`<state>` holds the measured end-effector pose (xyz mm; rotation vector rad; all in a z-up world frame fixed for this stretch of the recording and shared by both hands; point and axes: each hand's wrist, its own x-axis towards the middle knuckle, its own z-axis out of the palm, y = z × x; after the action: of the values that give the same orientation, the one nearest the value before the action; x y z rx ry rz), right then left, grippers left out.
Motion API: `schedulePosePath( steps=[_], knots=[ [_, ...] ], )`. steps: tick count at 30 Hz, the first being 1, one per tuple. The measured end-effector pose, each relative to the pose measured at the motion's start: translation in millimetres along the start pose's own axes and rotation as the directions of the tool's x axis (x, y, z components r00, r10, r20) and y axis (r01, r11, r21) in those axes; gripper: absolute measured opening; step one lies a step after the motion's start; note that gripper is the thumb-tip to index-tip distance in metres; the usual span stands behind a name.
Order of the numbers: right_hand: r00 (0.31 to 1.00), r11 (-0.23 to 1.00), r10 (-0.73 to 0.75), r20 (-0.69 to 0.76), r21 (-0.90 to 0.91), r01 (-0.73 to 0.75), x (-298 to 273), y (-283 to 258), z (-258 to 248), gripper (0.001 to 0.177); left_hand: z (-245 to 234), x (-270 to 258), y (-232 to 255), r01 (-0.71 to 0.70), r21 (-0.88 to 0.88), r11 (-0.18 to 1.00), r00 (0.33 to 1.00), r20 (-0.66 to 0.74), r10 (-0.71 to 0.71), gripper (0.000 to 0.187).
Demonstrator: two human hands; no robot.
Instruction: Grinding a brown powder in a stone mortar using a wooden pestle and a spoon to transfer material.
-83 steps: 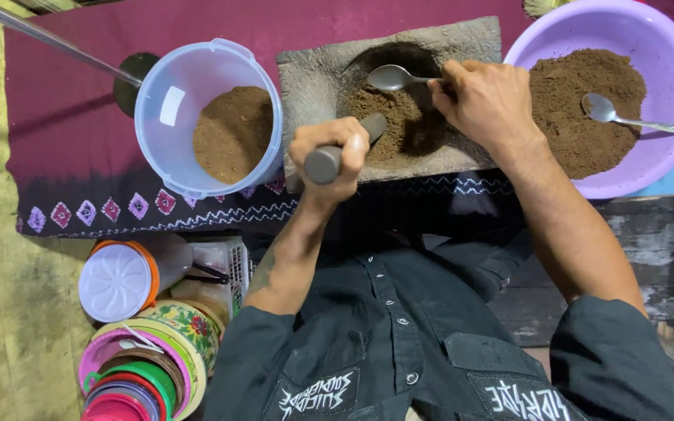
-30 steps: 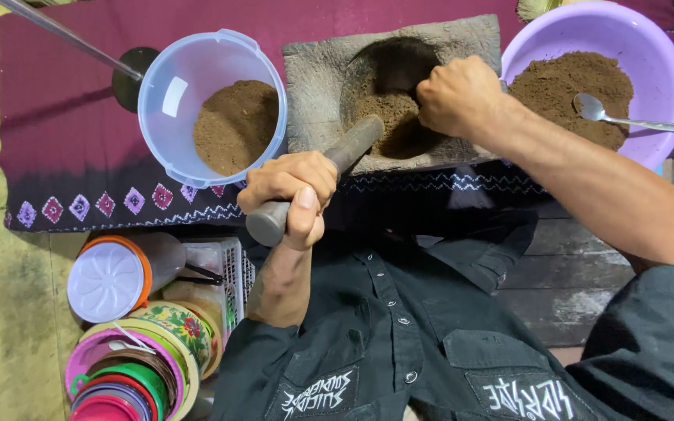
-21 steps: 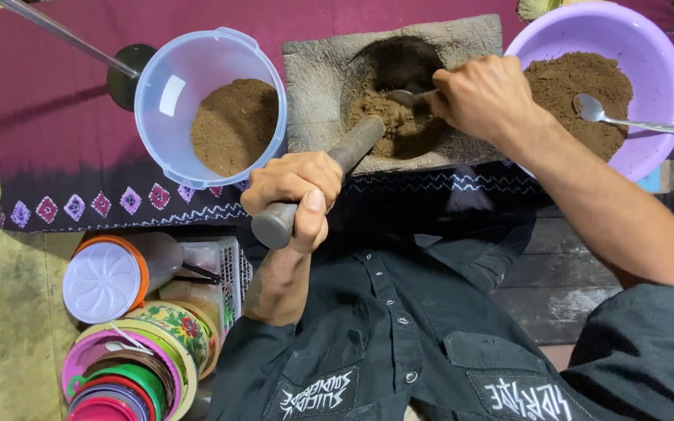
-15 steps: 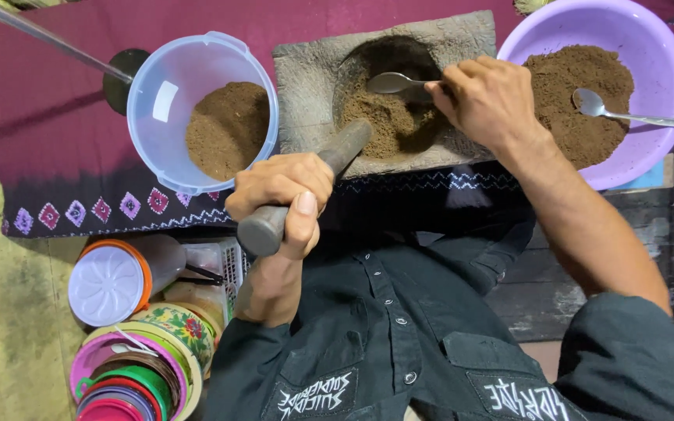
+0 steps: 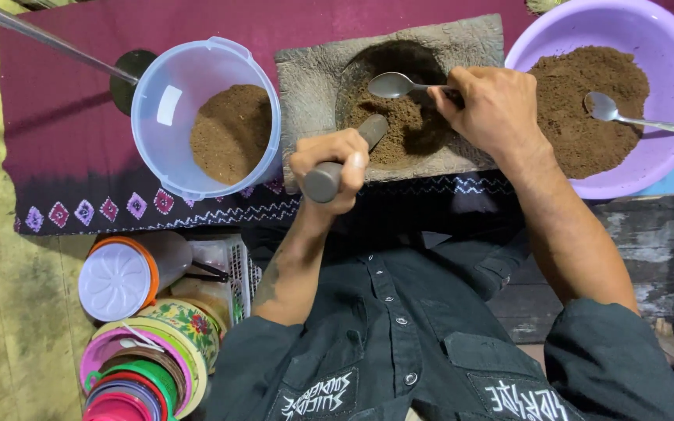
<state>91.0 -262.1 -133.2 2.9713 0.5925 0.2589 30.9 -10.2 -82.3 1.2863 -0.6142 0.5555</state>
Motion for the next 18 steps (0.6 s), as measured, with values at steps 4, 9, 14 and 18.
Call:
schedulePosePath(
  steps=[4, 9, 14, 18],
  knots=[
    [1.000, 1.000, -0.003, 0.006, -0.005, 0.003, 1, 1, 2, 0.052, -2, -7, 1, 0.023, 0.008, 1.000, 0.998, 0.055, -0.023, 0.029],
    [1.000, 1.000, 0.010, -0.023, 0.004, -0.010, -2, 2, -1, 0.049, 3, 6, 36, 0.067, 0.004, 0.998, 0.995, -0.072, -0.067, 0.029],
    [0.996, 0.999, 0.004, -0.093, -0.035, -0.007, -4, 4, 6, 0.052, 4, 22, 86, 0.065, -0.003, 0.998, 0.998, 0.011, -0.065, 0.030],
    [0.980, 1.000, 0.007, -0.199, -0.002, -0.008, -3, 6, 12, 0.046, 9, 27, 103, 0.077, -0.100, 0.992, 0.994, 0.081, -0.069, 0.024]
  ],
)
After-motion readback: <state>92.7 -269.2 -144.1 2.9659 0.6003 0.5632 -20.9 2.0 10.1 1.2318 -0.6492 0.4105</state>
